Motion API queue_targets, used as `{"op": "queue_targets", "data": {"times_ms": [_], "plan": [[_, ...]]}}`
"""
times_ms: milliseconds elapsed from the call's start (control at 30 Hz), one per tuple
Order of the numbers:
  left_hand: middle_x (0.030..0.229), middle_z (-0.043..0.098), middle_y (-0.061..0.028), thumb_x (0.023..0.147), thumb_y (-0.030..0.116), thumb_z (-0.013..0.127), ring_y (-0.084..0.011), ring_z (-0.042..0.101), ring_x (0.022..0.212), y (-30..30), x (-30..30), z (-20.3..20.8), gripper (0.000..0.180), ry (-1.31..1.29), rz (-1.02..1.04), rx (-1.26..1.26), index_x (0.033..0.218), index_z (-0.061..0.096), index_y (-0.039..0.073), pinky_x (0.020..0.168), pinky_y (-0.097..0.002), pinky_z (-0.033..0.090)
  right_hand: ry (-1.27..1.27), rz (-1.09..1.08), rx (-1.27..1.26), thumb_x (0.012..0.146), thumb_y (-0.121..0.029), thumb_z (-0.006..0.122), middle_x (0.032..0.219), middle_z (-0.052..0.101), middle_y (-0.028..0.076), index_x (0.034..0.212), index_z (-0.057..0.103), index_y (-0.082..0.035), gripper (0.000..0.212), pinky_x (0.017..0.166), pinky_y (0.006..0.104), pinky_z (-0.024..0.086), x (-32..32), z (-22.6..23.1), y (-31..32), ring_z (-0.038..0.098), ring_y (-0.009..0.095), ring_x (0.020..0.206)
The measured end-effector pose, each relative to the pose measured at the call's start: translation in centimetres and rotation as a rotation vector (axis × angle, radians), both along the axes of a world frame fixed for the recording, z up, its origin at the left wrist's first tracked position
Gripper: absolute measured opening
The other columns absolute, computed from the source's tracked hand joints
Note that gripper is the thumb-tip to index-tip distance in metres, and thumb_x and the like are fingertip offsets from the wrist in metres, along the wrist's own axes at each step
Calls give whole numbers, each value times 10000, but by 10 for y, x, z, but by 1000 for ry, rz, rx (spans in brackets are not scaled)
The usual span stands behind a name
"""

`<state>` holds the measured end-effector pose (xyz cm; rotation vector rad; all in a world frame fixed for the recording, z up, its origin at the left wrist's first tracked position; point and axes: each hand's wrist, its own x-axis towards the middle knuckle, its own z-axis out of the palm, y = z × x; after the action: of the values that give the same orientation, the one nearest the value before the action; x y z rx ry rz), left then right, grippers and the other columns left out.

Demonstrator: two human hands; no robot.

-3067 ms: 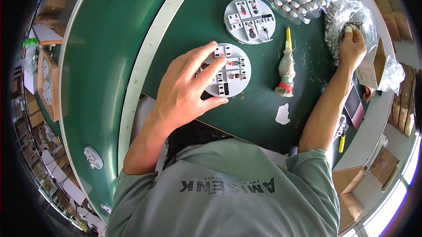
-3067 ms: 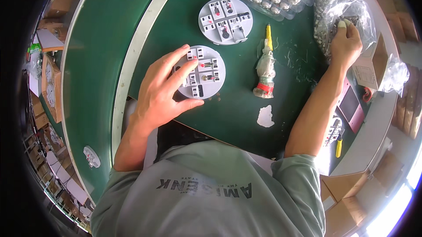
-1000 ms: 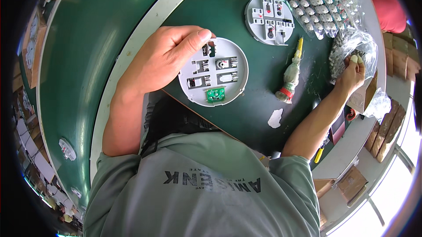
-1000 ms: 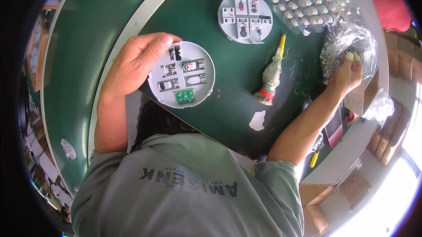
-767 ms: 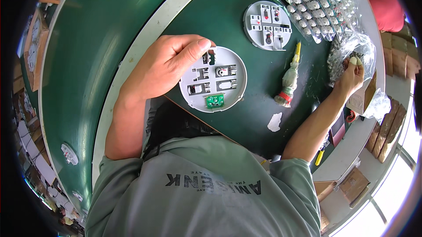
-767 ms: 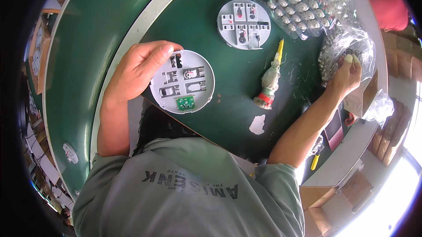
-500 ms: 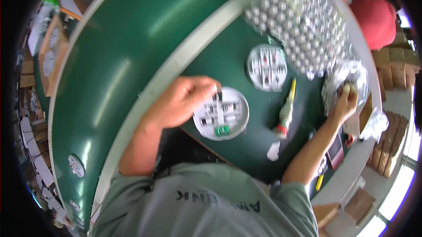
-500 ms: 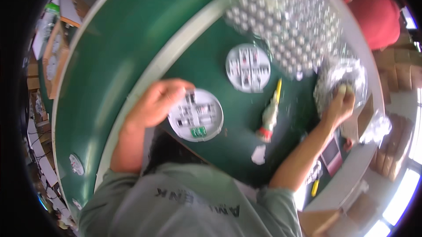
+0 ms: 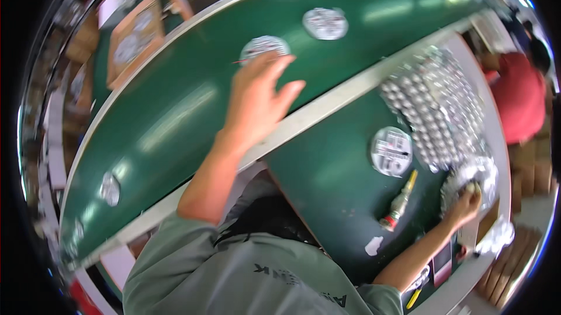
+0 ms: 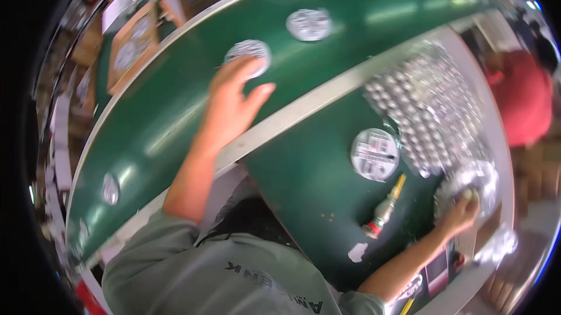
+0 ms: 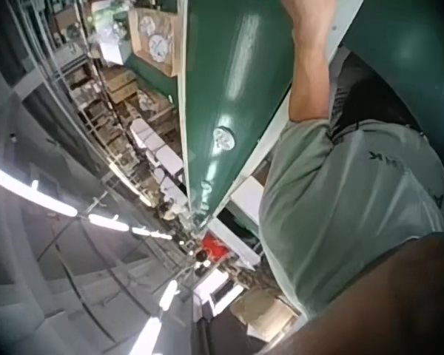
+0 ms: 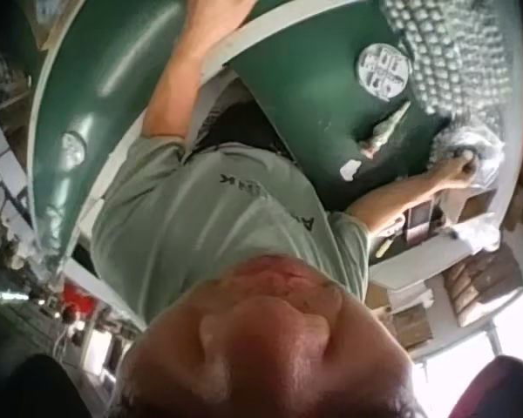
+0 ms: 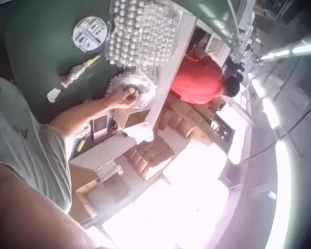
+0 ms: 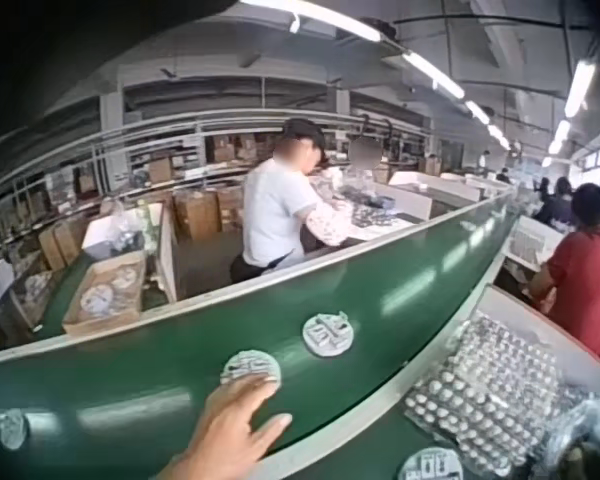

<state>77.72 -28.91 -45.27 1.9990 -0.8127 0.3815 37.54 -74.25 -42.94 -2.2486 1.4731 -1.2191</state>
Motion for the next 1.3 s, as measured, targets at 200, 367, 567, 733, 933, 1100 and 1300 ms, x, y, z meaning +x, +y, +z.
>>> {"op": "queue_targets", "data": {"times_ms": [200,367,567,733,933,1100,1300], "plan": [[1177,710,-183,877,302,781,-385,676,1134,-168,104,-40,365,-15,-129,-115,1139,756,50,955,-508,531,-60,132,10,992,-291,721,1114,758,166,1254,709,35,419,827,418,591,-50,15,-41,717,273,937],[1242,735,-149,937,389,736,-365,679,1177,-195,200,-57,364,125,-35,352,1144,791,95,1018,-505,526,-111,264,39,968,-257,737,1096,738,186,1225,691,72,421,774,433,595,21,-37,-49,704,280,917],[1170,793,-76,906,446,785,-310,738,1122,-216,206,-41,309,193,-172,536,1113,824,220,911,-494,589,69,87,54,1027,-313,696,1139,783,133,1289,734,-8,404,874,395,591,-16,-60,-97,732,249,963],[1002,788,-119,986,324,648,-338,752,890,-130,220,-60,268,-20,-339,423,1127,809,163,770,-484,580,427,-281,-21,1009,-383,725,1197,795,133,1351,738,-70,464,897,420,595,-10,-4,8,765,278,999],[865,661,-173,1002,221,668,-399,643,874,-36,56,5,191,-187,-185,154,976,762,57,791,-496,504,-365,-18,4,962,-148,798,1080,774,83,1178,772,21,275,920,336,574,3,-44,6,711,195,984],[824,659,-109,885,89,796,-310,640,863,-20,-68,-9,77,-66,-241,140,922,744,45,784,-439,492,-372,-77,-8,968,-127,788,1055,776,81,1205,744,32,288,919,321,566,11,-33,14,714,190,972],[871,690,-56,874,87,819,-288,648,913,-21,-111,-43,95,-47,-205,89,937,750,66,827,-431,490,-332,303,81,944,-75,797,1048,789,73,1113,781,-28,176,917,312,564,68,31,164,722,182,967]]}}
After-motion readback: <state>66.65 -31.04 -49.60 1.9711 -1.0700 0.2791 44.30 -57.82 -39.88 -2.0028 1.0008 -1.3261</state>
